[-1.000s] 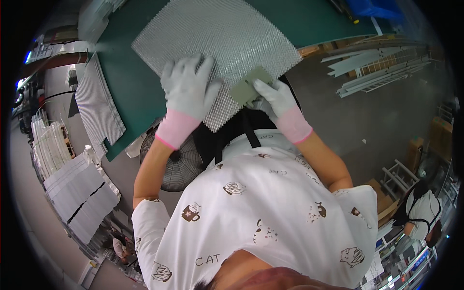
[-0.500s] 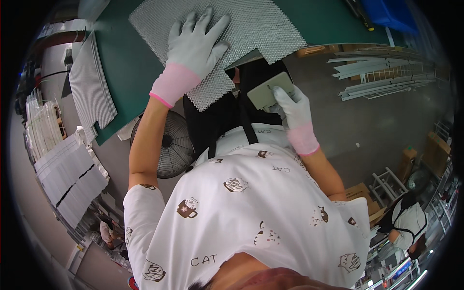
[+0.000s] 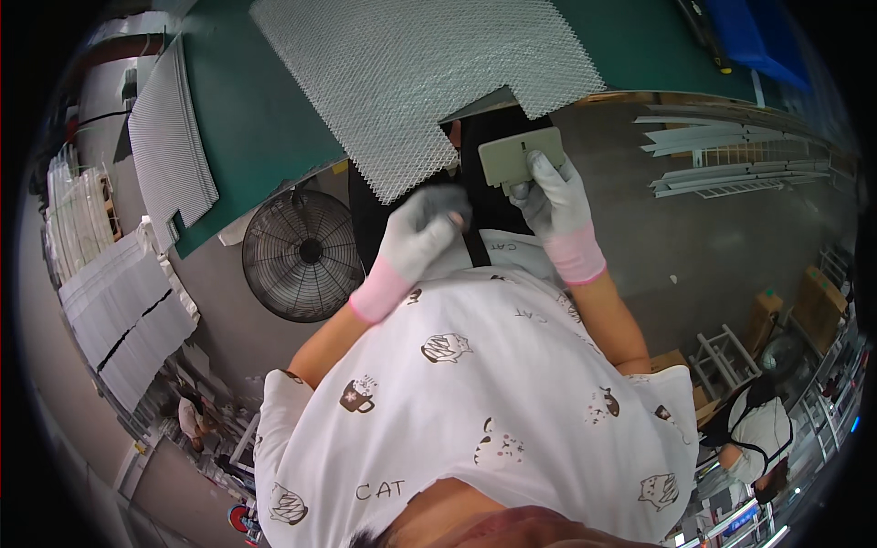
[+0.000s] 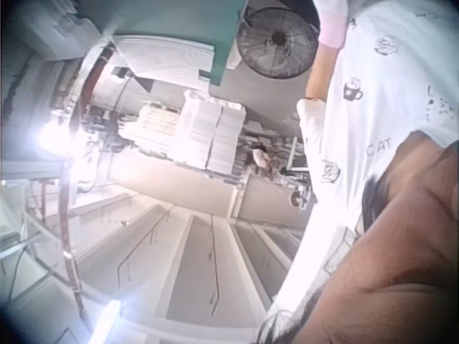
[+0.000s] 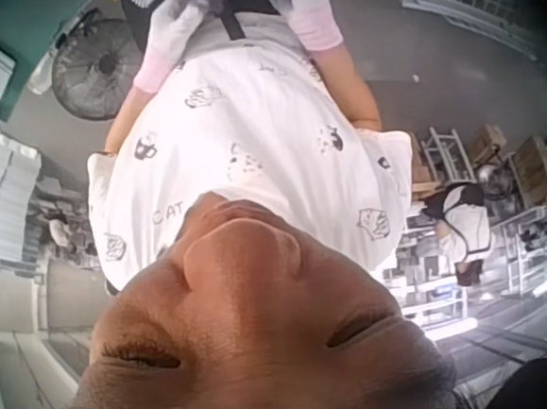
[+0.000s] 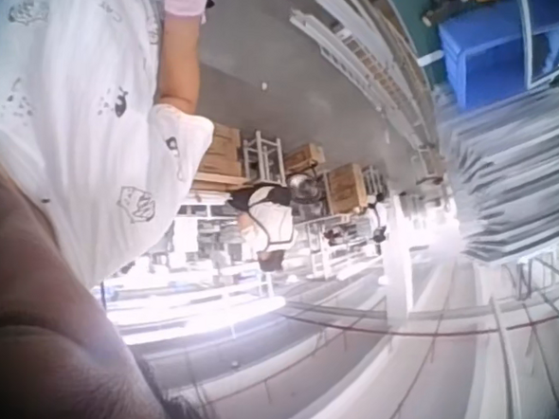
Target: Assembling a metal mesh filter into a frame using a mallet and power tools.
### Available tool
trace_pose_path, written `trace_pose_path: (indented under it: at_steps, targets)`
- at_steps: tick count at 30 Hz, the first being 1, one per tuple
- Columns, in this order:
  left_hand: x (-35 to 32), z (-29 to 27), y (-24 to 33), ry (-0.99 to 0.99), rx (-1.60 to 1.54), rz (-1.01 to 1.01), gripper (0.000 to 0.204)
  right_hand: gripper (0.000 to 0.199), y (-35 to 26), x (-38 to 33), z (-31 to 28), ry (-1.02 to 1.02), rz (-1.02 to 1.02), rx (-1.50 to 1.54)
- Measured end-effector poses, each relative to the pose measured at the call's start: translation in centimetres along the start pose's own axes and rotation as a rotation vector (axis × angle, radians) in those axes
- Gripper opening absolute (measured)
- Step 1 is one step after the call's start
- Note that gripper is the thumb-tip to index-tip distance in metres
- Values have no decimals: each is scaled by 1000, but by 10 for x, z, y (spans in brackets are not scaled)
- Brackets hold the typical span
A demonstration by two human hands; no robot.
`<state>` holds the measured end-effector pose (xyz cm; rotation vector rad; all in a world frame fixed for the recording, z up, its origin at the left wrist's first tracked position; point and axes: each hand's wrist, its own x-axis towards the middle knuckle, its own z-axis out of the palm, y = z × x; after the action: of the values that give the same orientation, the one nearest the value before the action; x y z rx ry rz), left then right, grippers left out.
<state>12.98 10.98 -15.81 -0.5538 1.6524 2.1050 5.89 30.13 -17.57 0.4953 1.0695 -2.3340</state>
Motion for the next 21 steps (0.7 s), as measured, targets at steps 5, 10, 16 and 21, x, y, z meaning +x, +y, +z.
trace_pose_path:
  at_steps: [5, 10, 16, 21]
  targets:
    - [36, 14, -27, 60, -584, 260, 37, 25, 4, 1, -1, -16, 15, -11]
    - [44, 21, -33, 206, -616, 242, 24, 31, 4, -2, 3, 47, 3, -71]
    - [42, 26, -27, 343, -584, 201, 21, 34, 3, -1, 6, 56, -12, -240]
    - [39, 31, -20, 401, -588, 156, 19, 35, 2, 5, 7, 25, -52, -274]
